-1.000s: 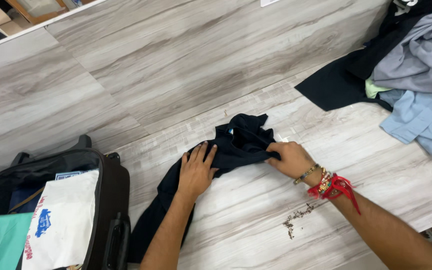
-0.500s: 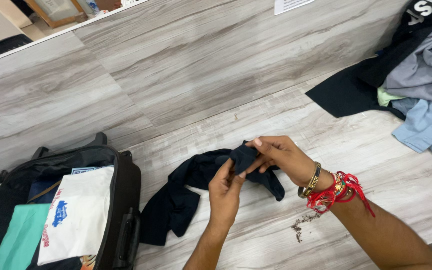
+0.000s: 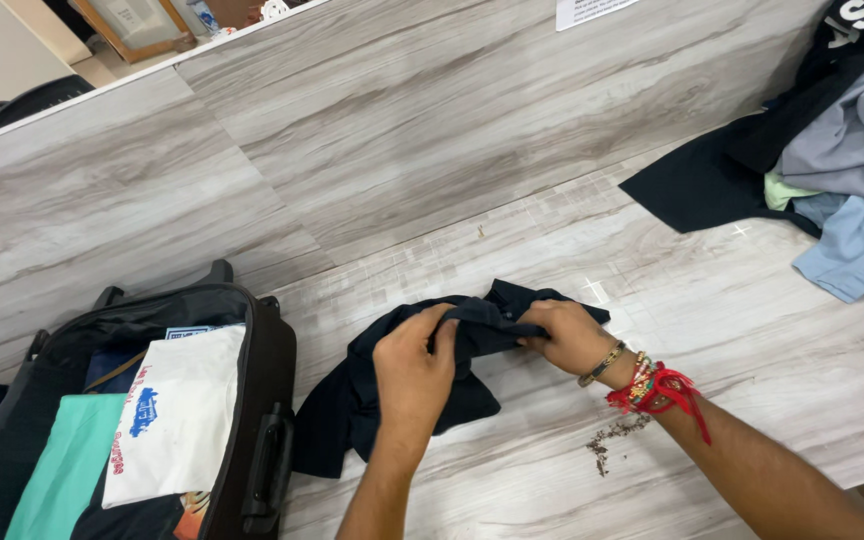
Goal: The person folds a black t-shirt and a pair of grey shorts and places them inside a suitcase.
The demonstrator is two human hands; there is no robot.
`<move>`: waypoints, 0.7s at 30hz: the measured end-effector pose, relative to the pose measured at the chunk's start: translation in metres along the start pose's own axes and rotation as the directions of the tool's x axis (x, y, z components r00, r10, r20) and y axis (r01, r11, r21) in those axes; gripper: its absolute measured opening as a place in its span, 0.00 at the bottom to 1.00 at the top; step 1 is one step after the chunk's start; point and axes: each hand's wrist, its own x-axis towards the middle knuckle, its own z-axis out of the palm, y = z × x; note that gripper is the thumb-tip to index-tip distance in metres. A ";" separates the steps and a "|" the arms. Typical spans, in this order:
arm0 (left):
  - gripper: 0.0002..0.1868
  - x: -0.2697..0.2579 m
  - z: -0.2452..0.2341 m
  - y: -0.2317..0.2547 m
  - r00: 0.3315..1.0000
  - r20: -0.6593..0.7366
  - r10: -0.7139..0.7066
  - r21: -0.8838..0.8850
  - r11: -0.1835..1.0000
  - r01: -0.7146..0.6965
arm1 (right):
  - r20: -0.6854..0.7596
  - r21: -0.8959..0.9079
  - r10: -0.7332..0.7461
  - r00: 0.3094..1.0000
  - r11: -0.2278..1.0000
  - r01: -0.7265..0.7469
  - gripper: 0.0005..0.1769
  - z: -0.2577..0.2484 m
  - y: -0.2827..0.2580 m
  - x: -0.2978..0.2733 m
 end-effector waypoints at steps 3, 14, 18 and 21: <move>0.07 0.012 -0.029 -0.003 0.987 -0.091 0.129 0.260 0.960 -0.102 | -0.057 0.064 0.003 0.998 0.998 0.001 0.07 -0.019 0.014 -0.003; 0.22 0.015 -0.137 0.054 0.612 0.787 0.073 -0.094 0.996 0.002 | 0.874 -0.022 0.057 0.482 0.997 -0.077 0.28 -0.160 -0.056 -0.060; 0.16 0.035 -0.223 0.116 0.311 0.937 0.160 -0.183 0.982 0.045 | 0.896 0.243 -0.263 0.357 0.965 0.100 0.21 -0.255 -0.088 -0.067; 0.13 0.089 -0.238 0.129 0.739 0.606 -0.295 0.371 0.926 0.065 | 0.732 0.033 -0.157 0.663 0.980 0.196 0.20 -0.299 -0.092 -0.019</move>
